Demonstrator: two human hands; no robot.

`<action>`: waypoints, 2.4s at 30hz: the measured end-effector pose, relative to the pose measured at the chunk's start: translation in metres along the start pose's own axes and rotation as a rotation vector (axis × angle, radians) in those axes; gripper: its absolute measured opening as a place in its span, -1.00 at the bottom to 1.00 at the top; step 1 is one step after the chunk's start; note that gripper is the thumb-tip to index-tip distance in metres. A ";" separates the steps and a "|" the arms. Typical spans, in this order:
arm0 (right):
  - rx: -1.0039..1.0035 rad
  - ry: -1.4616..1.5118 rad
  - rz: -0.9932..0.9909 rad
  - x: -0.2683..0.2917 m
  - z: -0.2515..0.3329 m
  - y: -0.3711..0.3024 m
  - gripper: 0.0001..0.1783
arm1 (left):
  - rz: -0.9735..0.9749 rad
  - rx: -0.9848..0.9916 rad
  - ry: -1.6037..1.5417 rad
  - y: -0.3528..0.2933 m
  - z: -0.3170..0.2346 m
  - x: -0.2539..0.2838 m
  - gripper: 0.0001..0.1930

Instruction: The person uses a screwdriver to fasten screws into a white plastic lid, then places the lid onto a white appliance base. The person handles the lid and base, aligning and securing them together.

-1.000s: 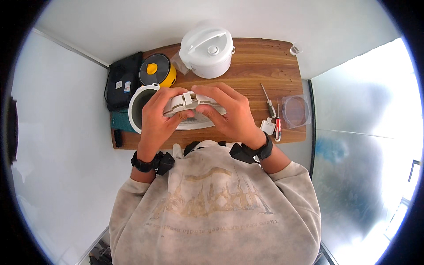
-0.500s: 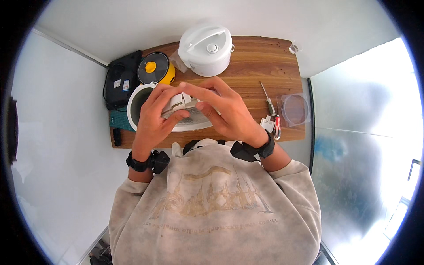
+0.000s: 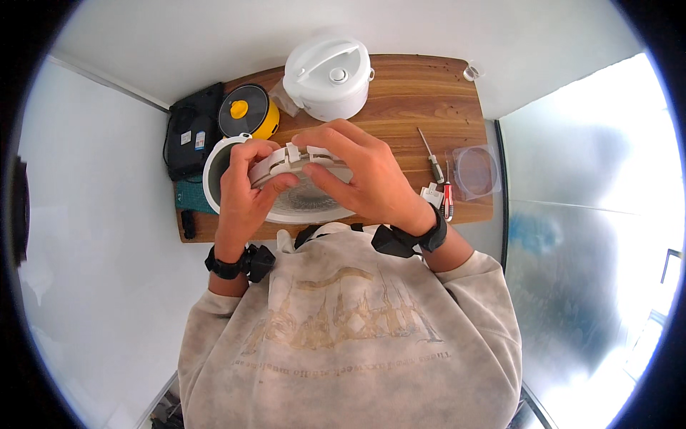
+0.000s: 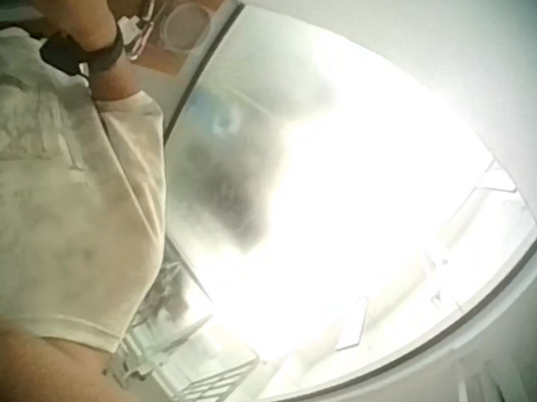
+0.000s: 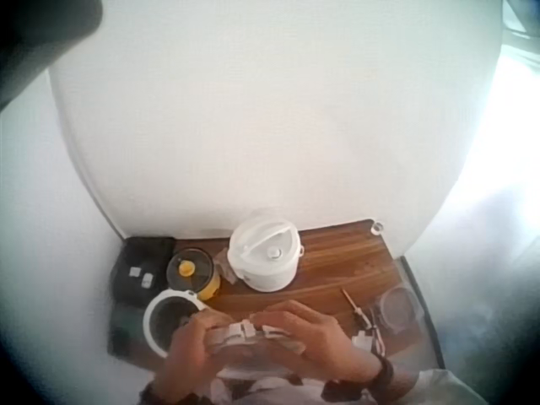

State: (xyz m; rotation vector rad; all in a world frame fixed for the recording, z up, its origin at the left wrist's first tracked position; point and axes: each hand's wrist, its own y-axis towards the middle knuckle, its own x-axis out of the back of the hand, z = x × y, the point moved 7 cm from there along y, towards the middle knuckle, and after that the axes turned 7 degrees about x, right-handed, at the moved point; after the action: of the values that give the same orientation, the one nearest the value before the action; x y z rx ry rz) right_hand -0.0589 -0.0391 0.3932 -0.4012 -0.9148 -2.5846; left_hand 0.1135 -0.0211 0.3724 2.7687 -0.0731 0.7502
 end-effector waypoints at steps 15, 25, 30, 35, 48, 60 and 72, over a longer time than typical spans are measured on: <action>-0.146 -0.048 -0.061 0.000 -0.011 -0.007 -0.60 | 0.012 -0.219 0.216 0.006 -0.029 -0.003 -0.66; -0.149 -0.030 -0.069 -0.002 -0.012 -0.006 -0.60 | -0.067 -0.146 0.011 0.002 -0.014 0.004 -0.62; -0.119 -0.038 -0.044 -0.001 -0.006 -0.005 -0.68 | -0.138 -0.275 0.107 -0.002 -0.022 0.008 -0.65; -0.009 -0.052 -0.010 -0.003 0.004 0.002 -0.60 | -0.122 -0.289 0.095 -0.002 -0.025 0.007 -0.66; -0.096 0.015 0.100 -0.013 -0.015 0.001 -0.70 | 0.018 0.097 0.001 0.001 0.005 -0.004 -0.62; -0.124 -0.034 0.161 -0.007 -0.030 0.005 -0.85 | 0.109 0.196 0.062 0.007 0.018 -0.014 -0.53; -0.102 -0.253 0.322 -0.013 -0.037 0.008 -0.89 | 0.162 0.168 0.053 0.011 0.018 -0.025 -0.54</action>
State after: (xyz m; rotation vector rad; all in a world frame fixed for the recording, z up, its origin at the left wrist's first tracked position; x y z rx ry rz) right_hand -0.0493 -0.0661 0.3647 -0.8458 -0.7281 -2.3223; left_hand 0.0993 -0.0374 0.3473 2.9258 -0.2372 0.9087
